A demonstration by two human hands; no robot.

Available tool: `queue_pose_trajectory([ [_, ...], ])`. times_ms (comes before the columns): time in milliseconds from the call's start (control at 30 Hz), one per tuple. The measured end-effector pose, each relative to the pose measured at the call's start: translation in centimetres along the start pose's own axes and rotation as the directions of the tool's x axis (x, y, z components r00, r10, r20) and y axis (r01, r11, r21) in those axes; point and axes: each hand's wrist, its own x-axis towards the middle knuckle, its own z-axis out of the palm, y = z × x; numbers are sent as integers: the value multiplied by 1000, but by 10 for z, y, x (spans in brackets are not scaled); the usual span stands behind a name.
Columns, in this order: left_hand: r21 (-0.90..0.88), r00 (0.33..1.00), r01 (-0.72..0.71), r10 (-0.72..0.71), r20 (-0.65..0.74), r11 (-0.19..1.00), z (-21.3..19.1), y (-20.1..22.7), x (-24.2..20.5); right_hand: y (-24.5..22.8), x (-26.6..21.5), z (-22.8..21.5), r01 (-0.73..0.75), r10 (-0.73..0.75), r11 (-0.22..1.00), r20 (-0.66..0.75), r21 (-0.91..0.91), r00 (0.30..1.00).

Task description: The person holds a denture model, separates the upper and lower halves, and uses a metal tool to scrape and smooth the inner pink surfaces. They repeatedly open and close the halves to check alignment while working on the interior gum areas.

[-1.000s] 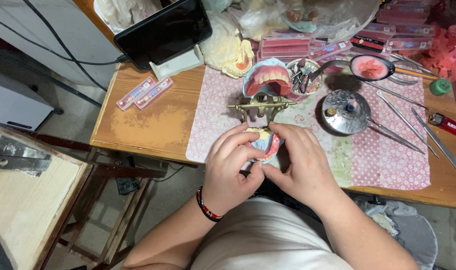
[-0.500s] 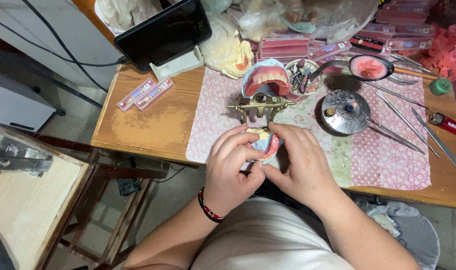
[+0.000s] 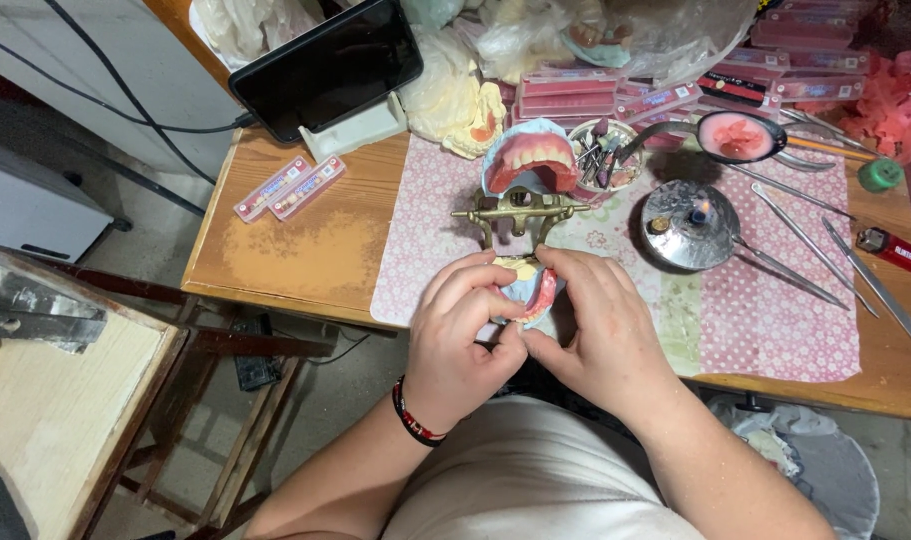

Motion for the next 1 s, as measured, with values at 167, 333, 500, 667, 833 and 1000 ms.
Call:
queue_pose_trajectory([
  [167,-36,1000,18,-17,25,999,-4,0,3,1,-1,1,-8,8,1000,2,-4,1000],
  [333,-58,999,31,-29,40,998,-7,0,4,0,-1,0,-8,8,1000,5,-4,1000],
  [500,-86,996,64,-58,62,994,-8,0,6,1,-1,0,-3,3,1000,6,-2,1000],
  [667,-71,997,64,-60,55,995,-8,1,6,1,-1,1,-3,3,1000,8,-6,1000],
  [833,-59,996,68,-65,53,996,-7,1,5,1,0,1,-8,8,1000,8,-3,1000],
  [1000,-26,999,43,-42,34,999,-6,6,5,-1,-1,0,-4,4,1000,1,-1,1000],
])
